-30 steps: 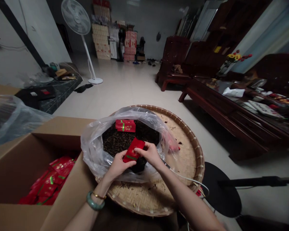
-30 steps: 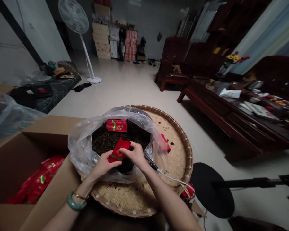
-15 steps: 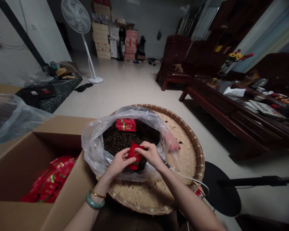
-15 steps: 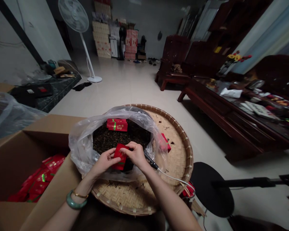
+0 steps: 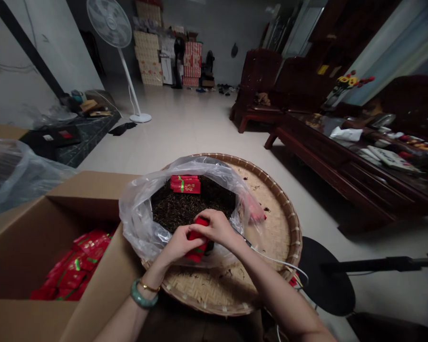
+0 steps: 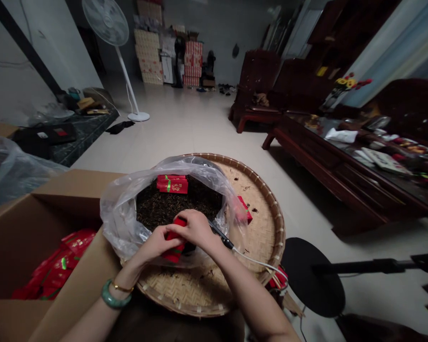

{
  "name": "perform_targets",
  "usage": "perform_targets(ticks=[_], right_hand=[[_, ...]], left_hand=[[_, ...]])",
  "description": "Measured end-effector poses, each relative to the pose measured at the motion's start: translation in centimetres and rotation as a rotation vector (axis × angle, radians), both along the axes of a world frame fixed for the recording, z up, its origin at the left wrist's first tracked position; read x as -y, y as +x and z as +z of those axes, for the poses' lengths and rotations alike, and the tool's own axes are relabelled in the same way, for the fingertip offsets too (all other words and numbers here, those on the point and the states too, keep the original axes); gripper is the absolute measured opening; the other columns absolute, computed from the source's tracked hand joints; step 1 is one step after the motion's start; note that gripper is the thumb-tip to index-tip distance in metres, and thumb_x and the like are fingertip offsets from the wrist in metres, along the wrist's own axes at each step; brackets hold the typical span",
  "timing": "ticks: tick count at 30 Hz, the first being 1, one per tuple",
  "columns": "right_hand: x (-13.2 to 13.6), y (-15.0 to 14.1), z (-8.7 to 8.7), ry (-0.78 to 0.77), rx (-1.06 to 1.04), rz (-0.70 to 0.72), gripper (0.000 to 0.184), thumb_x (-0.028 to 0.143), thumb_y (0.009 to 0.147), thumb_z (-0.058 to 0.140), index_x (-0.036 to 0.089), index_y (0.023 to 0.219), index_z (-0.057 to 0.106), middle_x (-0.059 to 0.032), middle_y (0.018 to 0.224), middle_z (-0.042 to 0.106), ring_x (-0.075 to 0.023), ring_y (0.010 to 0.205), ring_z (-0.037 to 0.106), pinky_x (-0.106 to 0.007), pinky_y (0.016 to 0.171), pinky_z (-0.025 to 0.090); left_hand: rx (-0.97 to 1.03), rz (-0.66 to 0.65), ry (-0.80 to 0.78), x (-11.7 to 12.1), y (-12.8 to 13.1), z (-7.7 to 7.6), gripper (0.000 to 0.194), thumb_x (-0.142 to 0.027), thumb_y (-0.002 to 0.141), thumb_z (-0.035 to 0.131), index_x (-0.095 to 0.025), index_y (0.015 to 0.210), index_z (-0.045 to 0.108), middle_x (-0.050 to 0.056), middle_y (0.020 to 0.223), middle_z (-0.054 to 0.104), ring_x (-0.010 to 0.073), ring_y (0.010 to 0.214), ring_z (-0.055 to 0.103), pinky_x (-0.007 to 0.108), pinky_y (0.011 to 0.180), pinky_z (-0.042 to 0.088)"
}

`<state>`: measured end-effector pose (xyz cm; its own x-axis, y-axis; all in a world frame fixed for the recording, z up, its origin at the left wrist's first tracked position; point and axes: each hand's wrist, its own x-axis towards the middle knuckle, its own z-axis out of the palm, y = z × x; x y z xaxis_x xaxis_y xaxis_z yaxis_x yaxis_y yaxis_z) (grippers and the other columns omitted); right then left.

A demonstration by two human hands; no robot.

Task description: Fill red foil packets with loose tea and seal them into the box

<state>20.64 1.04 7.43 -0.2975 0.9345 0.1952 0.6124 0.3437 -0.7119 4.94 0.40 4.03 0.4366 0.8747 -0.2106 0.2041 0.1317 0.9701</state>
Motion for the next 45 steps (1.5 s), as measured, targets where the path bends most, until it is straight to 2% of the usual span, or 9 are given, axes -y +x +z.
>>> perform_targets(ticks=[4, 9, 14, 20, 24, 28, 35, 40, 45], right_hand=[[-0.5, -0.2, -0.3, 0.019, 0.104, 0.036, 0.027, 0.038, 0.082, 0.064, 0.017, 0.066, 0.067, -0.0008, 0.065, 0.064, -0.0108, 0.061, 0.056, -0.02, 0.057, 0.037], [-0.7, -0.2, -1.0, 0.019, 0.047, 0.058, 0.025, 0.037, 0.082, 0.065, 0.017, 0.067, 0.067, 0.0002, 0.064, 0.064, -0.0103, 0.06, 0.056, -0.02, 0.056, 0.035], [-0.6, 2.3, -1.2, -0.071, -0.01, -0.087, 0.029, 0.039, 0.093, 0.047, 0.018, 0.092, 0.067, -0.0023, 0.083, 0.069, -0.0134, 0.074, 0.061, -0.022, 0.066, 0.041], [2.2, 5.9, -1.8, -0.14, 0.59, -0.174, 0.056, 0.033, 0.075, 0.071, 0.016, 0.124, 0.051, -0.014, 0.11, 0.061, -0.0274, 0.102, 0.057, -0.034, 0.081, 0.045], [3.3, 5.3, -1.7, -0.208, 0.756, -0.199, 0.047, 0.026, 0.076, 0.066, 0.015, 0.12, 0.054, -0.015, 0.109, 0.06, -0.0281, 0.101, 0.057, -0.033, 0.077, 0.046], [2.6, 5.7, -2.5, -0.238, 0.605, -0.242, 0.035, 0.024, 0.074, 0.063, 0.014, 0.108, 0.062, -0.0134, 0.105, 0.063, -0.0258, 0.096, 0.059, -0.031, 0.077, 0.046], [1.6, 8.8, -1.6, -0.443, -0.126, -0.114, 0.041, 0.026, 0.071, 0.063, 0.014, 0.11, 0.063, -0.0059, 0.099, 0.069, -0.0182, 0.081, 0.062, -0.028, 0.07, 0.048], [2.0, 7.1, 1.0, -0.389, -0.112, 0.034, 0.039, 0.025, 0.067, 0.069, 0.017, 0.105, 0.068, -0.0041, 0.097, 0.069, -0.0181, 0.085, 0.061, -0.027, 0.074, 0.046], [1.9, 5.4, 1.5, -0.302, -0.107, 0.015, 0.029, 0.023, 0.071, 0.067, 0.017, 0.099, 0.071, -0.0044, 0.092, 0.07, -0.0176, 0.083, 0.061, -0.027, 0.073, 0.045]], left_hand=[[0.023, 0.018, -0.043, 0.2, 0.4, 0.1, 0.029, -0.025, 0.057, 0.075, -0.012, 0.081, 0.066, 0.003, 0.074, 0.07, 0.0198, 0.071, 0.064, 0.03, 0.068, 0.05], [0.257, 0.017, -0.365, 1.0, 1.6, 0.0, 0.04, -0.028, 0.052, 0.082, -0.013, 0.084, 0.063, 0.003, 0.07, 0.07, 0.0183, 0.06, 0.066, 0.03, 0.06, 0.053], [0.308, 0.085, -0.472, 1.0, 1.8, 0.1, 0.049, -0.032, 0.049, 0.086, -0.009, 0.087, 0.066, 0.01, 0.08, 0.074, 0.0176, 0.058, 0.068, 0.024, 0.053, 0.051], [0.351, 0.165, -0.48, 0.6, 1.4, 0.4, 0.054, -0.031, 0.046, 0.088, -0.008, 0.09, 0.067, 0.016, 0.095, 0.074, 0.0167, 0.059, 0.069, 0.024, 0.056, 0.053], [0.349, 0.162, -0.464, 0.7, 1.5, 0.4, 0.056, -0.031, 0.045, 0.088, -0.007, 0.091, 0.067, 0.016, 0.095, 0.074, 0.017, 0.06, 0.069, 0.025, 0.056, 0.054], [0.333, 0.145, -0.446, 0.8, 1.4, 0.6, 0.054, -0.032, 0.047, 0.088, -0.008, 0.091, 0.068, 0.015, 0.097, 0.074, 0.0173, 0.062, 0.07, 0.025, 0.056, 0.054], [0.301, 0.114, -0.415, 0.7, 1.0, 0.4, 0.051, -0.031, 0.047, 0.087, -0.008, 0.088, 0.067, 0.013, 0.089, 0.075, 0.0165, 0.058, 0.069, 0.025, 0.055, 0.052], [0.276, 0.003, -0.38, 0.7, 1.6, 0.3, 0.043, -0.03, 0.05, 0.085, -0.009, 0.084, 0.068, 0.007, 0.08, 0.074, 0.0155, 0.058, 0.068, 0.025, 0.059, 0.052], [0.219, -0.006, -0.359, 1.0, 1.8, 0.6, 0.037, -0.03, 0.052, 0.083, -0.01, 0.079, 0.068, 0.004, 0.068, 0.071, 0.0173, 0.059, 0.067, 0.025, 0.058, 0.051]])
